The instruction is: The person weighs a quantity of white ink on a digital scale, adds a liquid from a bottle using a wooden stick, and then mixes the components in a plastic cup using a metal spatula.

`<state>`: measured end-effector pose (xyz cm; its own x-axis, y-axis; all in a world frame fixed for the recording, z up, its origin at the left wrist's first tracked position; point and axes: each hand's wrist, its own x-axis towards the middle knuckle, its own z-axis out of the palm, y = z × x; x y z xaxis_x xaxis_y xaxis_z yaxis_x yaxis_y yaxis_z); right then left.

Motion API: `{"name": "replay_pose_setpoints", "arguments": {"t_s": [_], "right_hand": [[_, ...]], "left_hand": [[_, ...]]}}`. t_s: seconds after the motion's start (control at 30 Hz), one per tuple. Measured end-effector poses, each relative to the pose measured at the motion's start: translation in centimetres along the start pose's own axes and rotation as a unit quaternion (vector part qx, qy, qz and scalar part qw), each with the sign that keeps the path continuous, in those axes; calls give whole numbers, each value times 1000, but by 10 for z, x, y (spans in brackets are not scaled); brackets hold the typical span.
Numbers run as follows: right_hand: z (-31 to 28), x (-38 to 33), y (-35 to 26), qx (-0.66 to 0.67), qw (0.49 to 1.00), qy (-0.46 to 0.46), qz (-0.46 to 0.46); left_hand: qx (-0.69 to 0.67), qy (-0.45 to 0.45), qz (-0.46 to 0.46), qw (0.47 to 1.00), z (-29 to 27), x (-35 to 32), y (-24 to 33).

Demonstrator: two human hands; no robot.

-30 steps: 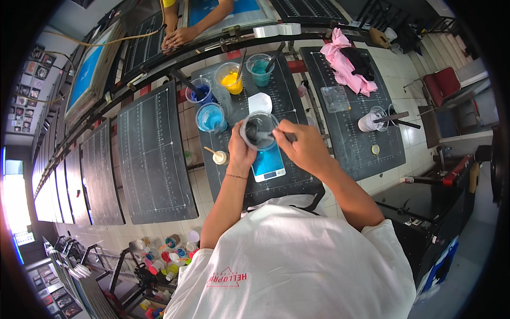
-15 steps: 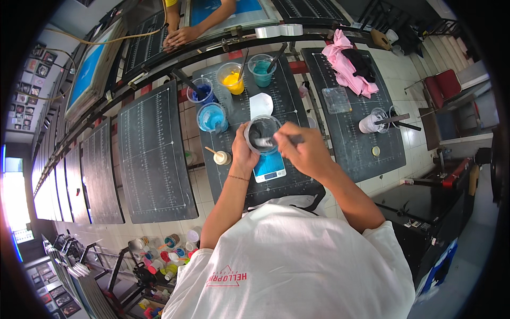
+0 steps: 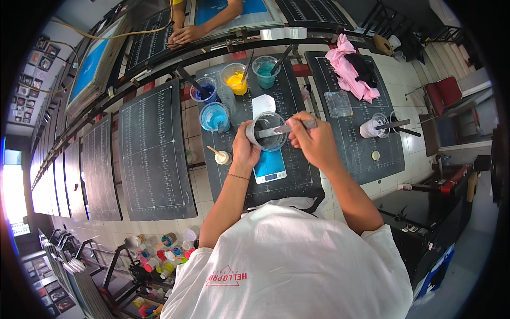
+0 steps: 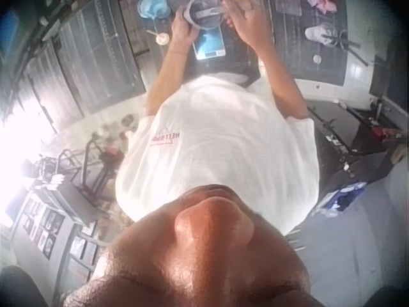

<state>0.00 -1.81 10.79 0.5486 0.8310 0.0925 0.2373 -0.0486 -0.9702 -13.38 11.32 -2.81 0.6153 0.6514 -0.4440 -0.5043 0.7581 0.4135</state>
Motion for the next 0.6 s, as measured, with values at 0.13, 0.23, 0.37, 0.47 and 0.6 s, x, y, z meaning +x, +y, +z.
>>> {"name": "replay_pose_setpoints", "arguments": {"t_s": [0.13, 0.23, 0.37, 0.47, 0.6], "right_hand": [[-21, 11, 0, -163, 983, -87, -18], [-23, 10, -12, -188, 978, -73, -51], [-18, 12, -14, -264, 949, -73, -157], [-13, 6, -24, -226, 963, -64, -135], [-10, 6, -14, -285, 949, -2, -137]], "left_hand": [[3, 9, 6, 1000, 0, -1, 1], [12, 15, 5, 1000, 3, -3, 1], [9, 31, 7, 999, 11, -6, -2], [4, 19, -4, 1000, 8, -5, -4], [10, 10, -1, 1000, 14, -5, 0]]}}
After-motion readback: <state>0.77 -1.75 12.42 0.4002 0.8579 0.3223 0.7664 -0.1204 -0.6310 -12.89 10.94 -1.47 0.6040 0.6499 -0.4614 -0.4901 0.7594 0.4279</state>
